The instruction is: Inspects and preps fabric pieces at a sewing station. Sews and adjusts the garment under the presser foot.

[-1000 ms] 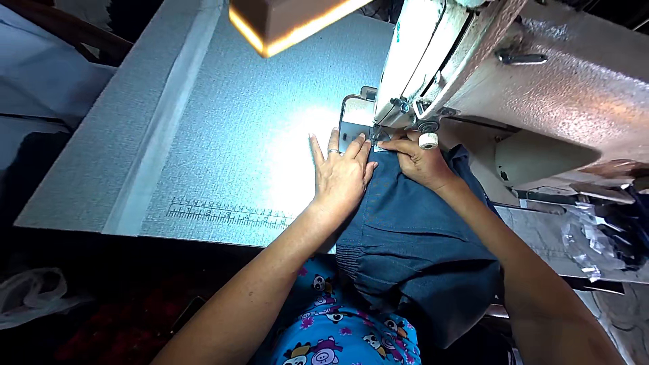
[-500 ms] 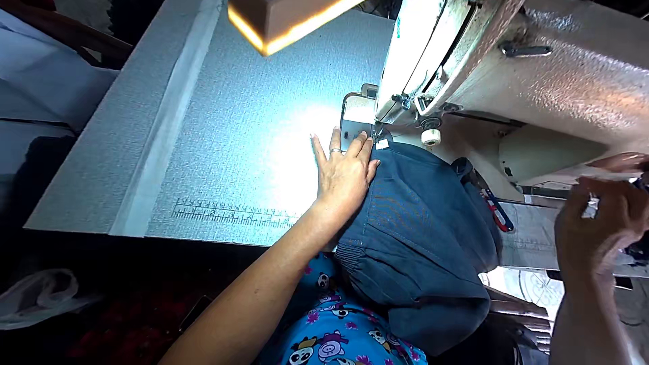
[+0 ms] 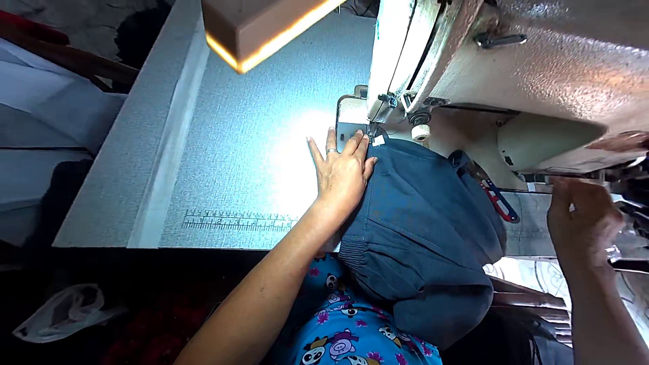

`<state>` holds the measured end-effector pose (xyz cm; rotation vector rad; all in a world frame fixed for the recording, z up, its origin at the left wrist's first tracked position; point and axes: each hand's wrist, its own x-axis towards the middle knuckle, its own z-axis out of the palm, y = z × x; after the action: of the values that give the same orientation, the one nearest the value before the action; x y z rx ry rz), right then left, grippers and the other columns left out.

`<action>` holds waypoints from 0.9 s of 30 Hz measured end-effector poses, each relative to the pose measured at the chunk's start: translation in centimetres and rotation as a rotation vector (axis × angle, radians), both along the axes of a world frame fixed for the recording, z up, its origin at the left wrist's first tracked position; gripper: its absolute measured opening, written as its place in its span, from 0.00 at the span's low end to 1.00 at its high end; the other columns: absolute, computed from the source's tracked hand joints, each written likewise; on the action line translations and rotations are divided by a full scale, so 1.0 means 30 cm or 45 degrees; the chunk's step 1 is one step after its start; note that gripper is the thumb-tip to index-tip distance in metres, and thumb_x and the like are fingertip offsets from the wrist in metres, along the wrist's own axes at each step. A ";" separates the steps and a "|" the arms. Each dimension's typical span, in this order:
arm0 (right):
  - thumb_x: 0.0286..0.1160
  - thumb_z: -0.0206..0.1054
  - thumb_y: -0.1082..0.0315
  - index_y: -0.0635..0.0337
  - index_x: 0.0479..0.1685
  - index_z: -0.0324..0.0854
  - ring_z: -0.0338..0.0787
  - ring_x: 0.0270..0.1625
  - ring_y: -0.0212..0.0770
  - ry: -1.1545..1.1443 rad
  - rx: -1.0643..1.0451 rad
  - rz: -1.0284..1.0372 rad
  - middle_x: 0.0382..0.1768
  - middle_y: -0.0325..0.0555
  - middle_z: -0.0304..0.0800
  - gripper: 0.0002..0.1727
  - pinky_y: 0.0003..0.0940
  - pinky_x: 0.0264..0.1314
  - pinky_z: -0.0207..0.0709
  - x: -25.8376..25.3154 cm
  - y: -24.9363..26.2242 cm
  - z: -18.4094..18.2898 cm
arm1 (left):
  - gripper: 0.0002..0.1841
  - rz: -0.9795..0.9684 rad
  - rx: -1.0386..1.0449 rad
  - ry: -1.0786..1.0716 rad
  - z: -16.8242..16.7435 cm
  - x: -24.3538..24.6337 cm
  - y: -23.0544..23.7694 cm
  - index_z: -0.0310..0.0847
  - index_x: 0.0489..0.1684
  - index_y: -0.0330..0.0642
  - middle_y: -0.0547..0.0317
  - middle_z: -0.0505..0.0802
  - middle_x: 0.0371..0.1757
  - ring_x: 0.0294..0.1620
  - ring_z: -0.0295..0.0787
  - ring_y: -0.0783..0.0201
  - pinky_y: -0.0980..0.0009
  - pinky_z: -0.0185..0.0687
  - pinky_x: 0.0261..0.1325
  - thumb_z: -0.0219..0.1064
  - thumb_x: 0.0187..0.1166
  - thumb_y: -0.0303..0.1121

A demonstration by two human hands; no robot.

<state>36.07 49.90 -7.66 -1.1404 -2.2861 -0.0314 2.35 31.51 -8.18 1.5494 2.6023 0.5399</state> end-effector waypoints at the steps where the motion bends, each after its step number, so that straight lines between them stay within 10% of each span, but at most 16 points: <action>1: 0.93 0.51 0.64 0.80 0.54 0.85 0.88 0.61 0.76 0.004 0.009 0.005 0.56 0.80 0.87 0.24 0.68 0.63 0.76 0.002 -0.002 0.005 | 0.27 0.000 -0.007 -0.002 0.001 0.001 0.000 0.75 0.83 0.50 0.59 0.77 0.87 0.92 0.54 0.33 0.17 0.27 0.81 0.52 0.91 0.50; 27: 0.91 0.53 0.67 0.78 0.63 0.83 0.83 0.71 0.74 -0.008 0.040 0.073 0.66 0.76 0.84 0.22 0.66 0.74 0.73 0.034 -0.004 -0.003 | 0.30 -0.025 -0.025 -0.113 0.008 -0.051 0.034 0.70 0.88 0.50 0.58 0.71 0.90 0.94 0.47 0.32 0.17 0.22 0.82 0.52 0.91 0.54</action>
<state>37.07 49.79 -7.74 -1.0598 -2.3146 -0.0490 0.81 32.51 -7.94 1.5077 2.5166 0.5665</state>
